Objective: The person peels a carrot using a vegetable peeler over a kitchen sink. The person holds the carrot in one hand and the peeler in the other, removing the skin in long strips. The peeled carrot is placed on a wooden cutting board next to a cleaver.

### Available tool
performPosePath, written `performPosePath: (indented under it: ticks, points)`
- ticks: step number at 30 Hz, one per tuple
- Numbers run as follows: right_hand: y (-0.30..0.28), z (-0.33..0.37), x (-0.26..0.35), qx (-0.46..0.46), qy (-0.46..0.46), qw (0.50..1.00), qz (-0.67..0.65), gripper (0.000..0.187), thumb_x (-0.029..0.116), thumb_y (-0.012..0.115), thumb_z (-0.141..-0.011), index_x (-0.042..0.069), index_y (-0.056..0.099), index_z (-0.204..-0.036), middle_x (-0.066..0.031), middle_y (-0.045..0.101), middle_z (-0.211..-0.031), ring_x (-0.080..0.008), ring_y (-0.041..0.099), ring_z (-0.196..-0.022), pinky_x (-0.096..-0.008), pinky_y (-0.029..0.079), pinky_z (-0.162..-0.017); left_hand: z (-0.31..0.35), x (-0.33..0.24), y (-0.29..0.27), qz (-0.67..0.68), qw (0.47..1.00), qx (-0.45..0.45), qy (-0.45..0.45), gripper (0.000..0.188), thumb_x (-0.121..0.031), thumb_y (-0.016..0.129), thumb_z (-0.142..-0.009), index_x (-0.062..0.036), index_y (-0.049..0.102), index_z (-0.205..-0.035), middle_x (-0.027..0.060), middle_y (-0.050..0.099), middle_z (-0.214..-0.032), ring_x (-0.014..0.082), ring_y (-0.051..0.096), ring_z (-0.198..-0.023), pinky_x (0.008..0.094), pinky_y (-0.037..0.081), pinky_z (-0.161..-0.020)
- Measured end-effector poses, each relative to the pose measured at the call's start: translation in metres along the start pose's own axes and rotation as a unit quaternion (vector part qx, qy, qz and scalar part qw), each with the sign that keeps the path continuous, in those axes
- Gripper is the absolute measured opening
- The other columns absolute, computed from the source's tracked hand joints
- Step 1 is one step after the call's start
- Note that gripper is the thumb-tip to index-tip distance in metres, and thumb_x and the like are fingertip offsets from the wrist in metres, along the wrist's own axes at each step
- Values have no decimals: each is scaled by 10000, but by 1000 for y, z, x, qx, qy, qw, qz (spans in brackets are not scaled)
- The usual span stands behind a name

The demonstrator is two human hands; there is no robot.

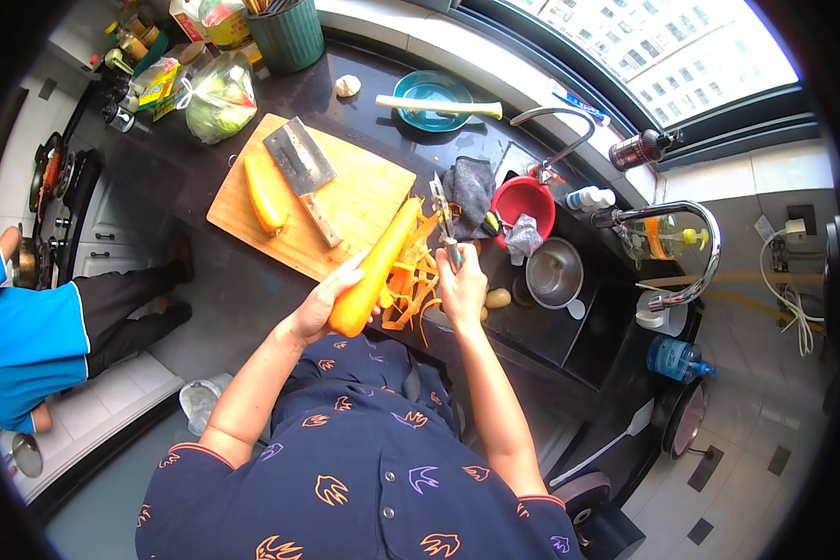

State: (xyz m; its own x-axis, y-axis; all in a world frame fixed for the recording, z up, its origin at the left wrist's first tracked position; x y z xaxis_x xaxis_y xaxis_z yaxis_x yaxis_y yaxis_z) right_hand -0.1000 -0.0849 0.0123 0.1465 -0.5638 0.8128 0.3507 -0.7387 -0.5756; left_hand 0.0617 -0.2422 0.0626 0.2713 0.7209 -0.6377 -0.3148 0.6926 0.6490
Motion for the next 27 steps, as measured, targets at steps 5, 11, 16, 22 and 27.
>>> performPosePath:
  ticks: [5,11,16,22,27]
  points:
    - [-30,14,31,25,-33,998,-54,253,327,655,-991,80,657,-1046,-77,637,-671,-171,614,-588,-339,475,-580,6,-2,-7,-69,997,-11,16,667,-330,616,-992,-72,327,-1535,90,604,-1062,132,617,-899,277,539,-815]
    - [-43,21,58,17,-75,997,1,247,345,656,-986,105,675,-1043,-91,638,-689,-199,628,-604,-331,474,-573,-5,4,-20,-207,976,-55,31,695,-298,730,-942,-44,393,-1494,49,632,-964,109,611,-864,279,525,-813]
    - [-37,25,65,20,-89,995,46,235,342,673,-967,113,678,-1018,-111,684,-739,-268,687,-663,-362,506,-586,-6,-6,-17,-369,915,-98,127,686,-316,766,-899,-42,476,-1457,96,685,-1127,181,659,-1014,319,516,-911]
    - [-38,24,66,17,-107,990,87,242,352,667,-967,110,665,-982,-113,685,-734,-295,687,-668,-383,508,-576,2,-23,-11,-513,841,-140,98,650,-295,801,-838,-19,560,-1374,144,682,-1243,201,652,-1125,342,493,-984]
    - [-30,17,57,40,-109,987,111,265,390,631,-981,127,657,-958,-124,680,-732,-314,683,-671,-408,501,-580,9,-22,-21,-488,853,-152,104,661,-253,820,-814,-16,571,-1379,150,687,-1227,201,655,-1130,340,491,-995]
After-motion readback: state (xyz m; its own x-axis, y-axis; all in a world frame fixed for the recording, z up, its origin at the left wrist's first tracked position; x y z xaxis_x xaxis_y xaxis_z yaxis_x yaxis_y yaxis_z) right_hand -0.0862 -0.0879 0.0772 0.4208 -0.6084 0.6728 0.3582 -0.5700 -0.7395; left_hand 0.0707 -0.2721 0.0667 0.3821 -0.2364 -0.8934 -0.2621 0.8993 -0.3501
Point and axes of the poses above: each hand's wrist, its own z-axis away from the middle knuckle, its own y-axis out of the palm, x = y × z, the point moved 6 cm from there along -z, towards the middle knuckle
